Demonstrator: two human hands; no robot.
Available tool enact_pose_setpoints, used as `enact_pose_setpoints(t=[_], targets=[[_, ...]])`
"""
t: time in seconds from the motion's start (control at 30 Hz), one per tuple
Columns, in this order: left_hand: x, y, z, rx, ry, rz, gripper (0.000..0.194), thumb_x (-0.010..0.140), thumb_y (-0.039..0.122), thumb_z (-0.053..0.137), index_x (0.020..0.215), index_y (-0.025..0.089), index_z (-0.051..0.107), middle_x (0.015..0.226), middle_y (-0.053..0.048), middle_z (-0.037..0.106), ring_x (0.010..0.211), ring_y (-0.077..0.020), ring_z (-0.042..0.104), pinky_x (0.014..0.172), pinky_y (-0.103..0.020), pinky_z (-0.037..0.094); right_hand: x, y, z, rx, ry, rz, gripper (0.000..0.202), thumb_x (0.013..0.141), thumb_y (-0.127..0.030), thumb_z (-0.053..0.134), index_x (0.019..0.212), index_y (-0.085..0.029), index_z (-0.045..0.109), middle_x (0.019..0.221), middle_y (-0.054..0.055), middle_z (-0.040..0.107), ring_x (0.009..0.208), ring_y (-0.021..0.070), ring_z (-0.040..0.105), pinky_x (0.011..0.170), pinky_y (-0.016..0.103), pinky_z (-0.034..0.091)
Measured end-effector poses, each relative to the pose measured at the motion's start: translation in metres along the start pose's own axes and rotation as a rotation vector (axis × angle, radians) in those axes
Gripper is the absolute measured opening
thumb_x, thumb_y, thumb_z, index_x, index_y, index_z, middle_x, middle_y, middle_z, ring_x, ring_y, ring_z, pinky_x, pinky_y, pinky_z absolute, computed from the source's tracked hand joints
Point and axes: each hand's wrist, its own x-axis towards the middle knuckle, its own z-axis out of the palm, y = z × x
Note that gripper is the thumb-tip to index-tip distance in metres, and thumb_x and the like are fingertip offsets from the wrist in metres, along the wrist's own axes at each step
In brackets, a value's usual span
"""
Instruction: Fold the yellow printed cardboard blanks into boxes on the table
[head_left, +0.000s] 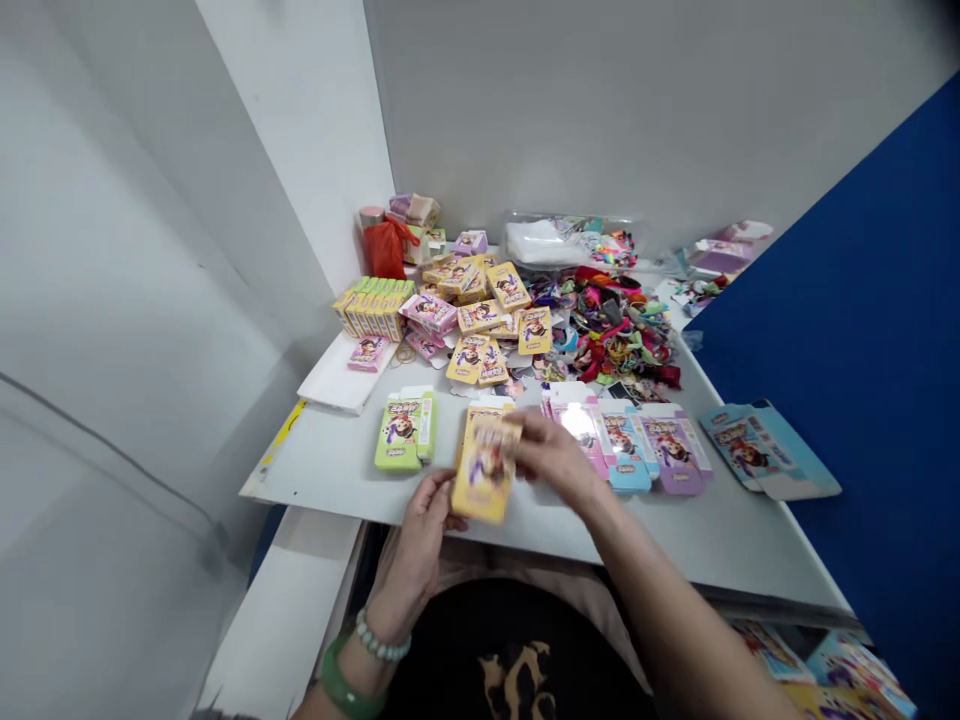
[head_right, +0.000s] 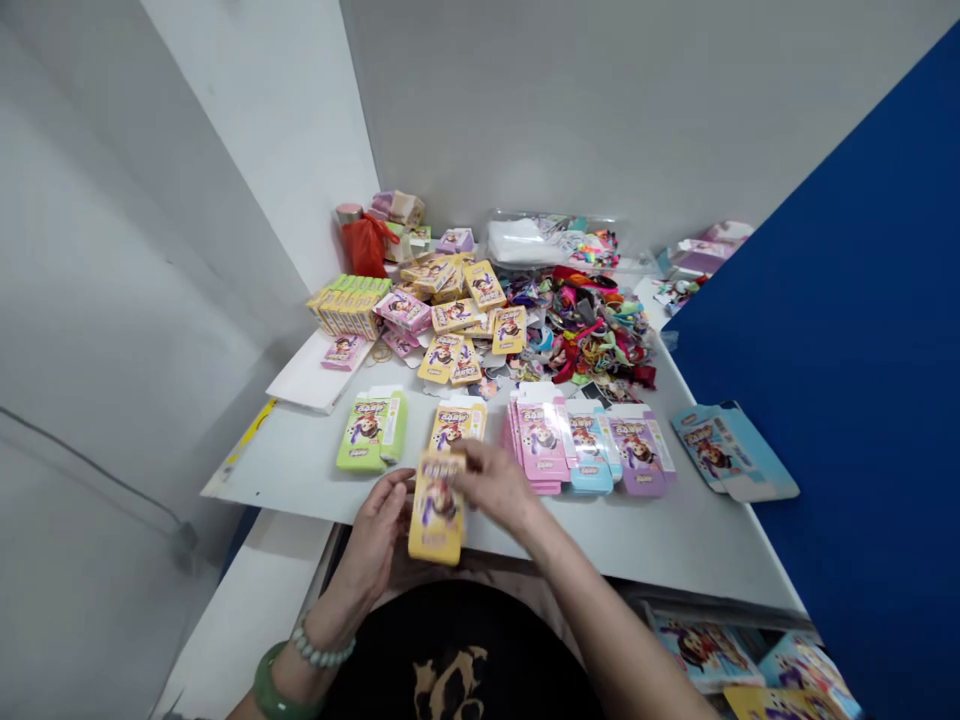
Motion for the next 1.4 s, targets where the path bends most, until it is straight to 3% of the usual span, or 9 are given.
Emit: enact_pose_setpoints(t=[0.17, 0.3, 0.4, 0.63, 0.97, 1.13, 1.23, 1.33, 1.4], targets=[[0.000, -0.003, 0.001, 0.136, -0.036, -0.033, 0.038, 0.069, 0.046, 0.080, 0.091, 0.016, 0.068, 0.077, -0.001, 0.066, 0.064, -0.0132, 0.062, 0.061, -0.024, 0.047, 0.060, -0.044, -0.028, 0.374, 0.294, -0.128, 0.065, 0.074, -0.037, 0.069, 0.136, -0.024, 0.053, 0.118, 0.007, 0.069, 0.092, 0.0206, 0.072, 0.083, 0.036, 0.057], [0.003, -0.007, -0.002, 0.184, -0.066, -0.021, 0.033, 0.070, 0.041, 0.077, 0.090, 0.017, 0.068, 0.073, 0.001, 0.062, 0.062, -0.0133, 0.060, 0.057, -0.024, 0.045, 0.050, -0.013, -0.007, -0.034, 0.200, -0.108, 0.037, 0.078, -0.034, 0.064, 0.112, -0.019, 0.068, 0.122, 0.012, 0.068, 0.114, 0.0275, 0.065, 0.103, 0.045, 0.049], [0.011, -0.010, -0.004, 0.270, 0.023, 0.061, 0.040, 0.072, 0.039, 0.073, 0.106, 0.018, 0.066, 0.078, 0.002, 0.059, 0.060, -0.0129, 0.057, 0.059, -0.026, 0.047, 0.028, 0.022, 0.013, -0.463, 0.225, -0.067, 0.040, 0.083, -0.026, 0.057, 0.121, -0.017, 0.067, 0.139, 0.017, 0.058, 0.131, 0.0326, 0.054, 0.112, 0.050, 0.042], [0.043, -0.011, 0.013, 0.782, 0.070, 0.356, 0.044, 0.084, 0.034, 0.062, 0.124, 0.016, 0.064, 0.123, -0.018, 0.065, 0.117, -0.0340, 0.058, 0.104, -0.046, 0.042, 0.015, 0.050, 0.034, -0.820, 0.200, 0.099, 0.058, 0.091, -0.023, 0.050, 0.147, -0.008, 0.045, 0.137, 0.024, 0.054, 0.124, 0.0343, 0.056, 0.105, 0.049, 0.046], [0.041, -0.017, 0.016, 0.820, 0.071, 0.333, 0.043, 0.085, 0.042, 0.063, 0.122, 0.021, 0.067, 0.109, -0.013, 0.063, 0.109, -0.0341, 0.057, 0.100, -0.043, 0.042, 0.000, 0.051, 0.045, -0.919, 0.260, -0.025, 0.056, 0.090, -0.020, 0.052, 0.144, -0.008, 0.049, 0.151, 0.027, 0.046, 0.141, 0.0421, 0.041, 0.111, 0.058, 0.038], [0.029, -0.002, 0.013, 0.676, 0.092, 0.475, 0.028, 0.084, 0.044, 0.067, 0.099, 0.022, 0.071, 0.108, -0.011, 0.061, 0.110, -0.0305, 0.055, 0.102, -0.043, 0.044, -0.007, 0.040, 0.040, -0.598, 0.397, -0.164, 0.046, 0.090, -0.028, 0.051, 0.133, -0.015, 0.058, 0.142, 0.021, 0.055, 0.132, 0.0369, 0.051, 0.107, 0.055, 0.044], [0.023, 0.012, 0.014, 0.311, -0.009, 0.306, 0.032, 0.077, 0.051, 0.076, 0.072, 0.020, 0.066, 0.096, -0.008, 0.066, 0.102, -0.0276, 0.060, 0.094, -0.040, 0.049, -0.010, 0.031, 0.032, -0.152, 0.400, -0.130, 0.029, 0.087, -0.033, 0.052, 0.110, -0.020, 0.064, 0.111, 0.012, 0.069, 0.102, 0.0274, 0.066, 0.088, 0.042, 0.056], [0.018, 0.021, 0.016, -0.140, -0.230, -0.086, 0.047, 0.067, 0.059, 0.084, 0.089, 0.020, 0.071, 0.096, -0.008, 0.073, 0.100, -0.0283, 0.065, 0.090, -0.042, 0.053, -0.018, 0.026, 0.030, 0.092, 0.250, -0.019, 0.015, 0.084, -0.033, 0.054, 0.092, -0.021, 0.060, 0.087, 0.005, 0.067, 0.079, 0.0220, 0.066, 0.071, 0.035, 0.057], [0.016, 0.020, 0.016, -0.304, -0.366, -0.285, 0.061, 0.063, 0.062, 0.086, 0.105, 0.019, 0.072, 0.103, -0.010, 0.076, 0.106, -0.0310, 0.067, 0.092, -0.044, 0.054, -0.027, 0.025, 0.035, -0.043, 0.166, -0.015, 0.013, 0.085, -0.029, 0.052, 0.092, -0.021, 0.060, 0.084, 0.005, 0.067, 0.077, 0.0227, 0.066, 0.072, 0.037, 0.057]])
